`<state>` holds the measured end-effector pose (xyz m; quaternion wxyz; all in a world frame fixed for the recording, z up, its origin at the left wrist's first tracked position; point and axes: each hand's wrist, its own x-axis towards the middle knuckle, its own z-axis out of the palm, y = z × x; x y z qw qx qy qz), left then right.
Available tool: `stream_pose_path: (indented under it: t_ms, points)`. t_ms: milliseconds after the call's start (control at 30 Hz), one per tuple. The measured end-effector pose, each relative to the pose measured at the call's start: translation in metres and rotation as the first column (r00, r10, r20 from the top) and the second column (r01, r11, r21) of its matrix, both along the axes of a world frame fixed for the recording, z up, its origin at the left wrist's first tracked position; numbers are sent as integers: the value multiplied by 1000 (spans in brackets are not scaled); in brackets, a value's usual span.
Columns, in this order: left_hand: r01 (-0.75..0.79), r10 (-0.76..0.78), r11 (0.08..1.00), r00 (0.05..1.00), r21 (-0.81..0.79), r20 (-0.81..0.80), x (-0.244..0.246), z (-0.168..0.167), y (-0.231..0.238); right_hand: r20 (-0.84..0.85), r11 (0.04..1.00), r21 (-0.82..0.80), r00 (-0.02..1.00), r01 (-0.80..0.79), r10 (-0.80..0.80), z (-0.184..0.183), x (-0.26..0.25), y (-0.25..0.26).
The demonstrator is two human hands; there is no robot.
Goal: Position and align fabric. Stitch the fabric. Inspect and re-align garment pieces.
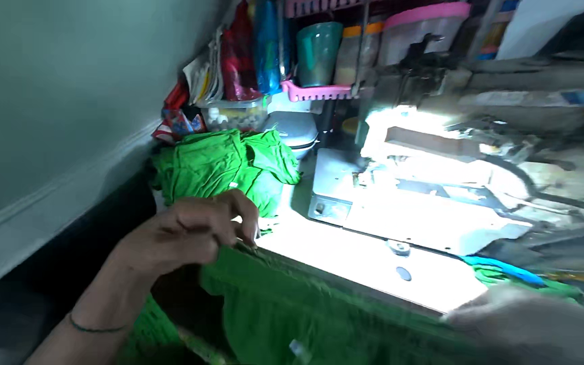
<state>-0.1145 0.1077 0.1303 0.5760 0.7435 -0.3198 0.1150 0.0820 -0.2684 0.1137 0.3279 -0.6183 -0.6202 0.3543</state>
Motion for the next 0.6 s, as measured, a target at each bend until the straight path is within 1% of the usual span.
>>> stream_pose_path:
  t_ms: [33, 67, 100, 133, 167, 200, 233, 267, 300, 333, 367, 400, 467, 500, 533, 567, 600]
  points:
    - [-50, 49, 999, 998, -7, -48, -11, -4, 12, 51, 995, 65, 995, 78, -81, 17, -1, 1]
    - [-111, 115, 993, 986, 40, -123, -21, -10, 23, 86, 975, 128, 977, 184, -196, 30, -6, 10]
    - [-201, 225, 970, 955, 138, -191, -30, -17, 32, 125, 950, 184, 952, 254, -279, 34, -10, 26]
    - [-318, 379, 910, 898, 264, -223, -38, -23, 38, 148, 920, 253, 928, 300, -343, 30, -13, 46]
    - [-428, 524, 819, 828, 382, -197, -48, -23, 42, 157, 885, 316, 902, 341, -403, 22, -18, 69]
    - [-530, 650, 701, 750, 476, -123, -60, -19, 48, 152, 860, 365, 888, 357, -433, 14, -26, 93]
    - [-626, 745, 581, 666, 521, -31, -75, -11, 55, 144, 843, 412, 889, 346, -435, 9, -38, 115]
    - [-708, 807, 482, 588, 516, 52, -95, 0, 61, 141, 836, 457, 903, 304, -405, 5, -50, 134]
    - [-775, 847, 413, 520, 478, 112, -118, 14, 63, 137, 826, 505, 921, 252, -365, 3, -63, 150]
    - [-822, 871, 364, 468, 439, 153, -144, 27, 62, 136, 813, 552, 943, 182, -304, -1, -74, 163]
    - [-843, 878, 337, 442, 420, 182, -171, 40, 58, 141, 802, 584, 957, 127, -254, -5, -86, 173]
    - [-852, 882, 303, 420, 426, 212, -199, 51, 50, 149, 800, 595, 967, 80, -208, -10, -97, 181]
    - [-847, 884, 235, 390, 477, 258, -251, 61, 27, 196, 823, 567, 976, -32, -97, -24, -116, 190]
    - [-818, 880, 249, 414, 518, 231, -274, 61, 12, 223, 835, 544, 974, -84, -47, -35, -125, 191]
    - [-769, 867, 319, 473, 554, 158, -296, 58, 0, 252, 857, 496, 968, -135, 7, -45, -135, 190]
    - [-714, 837, 432, 544, 550, 49, -313, 52, -12, 263, 879, 440, 962, -182, 67, -56, -145, 188]
    - [-657, 790, 559, 608, 507, -83, -325, 45, -23, 272, 895, 381, 953, -232, 132, -68, -155, 184]
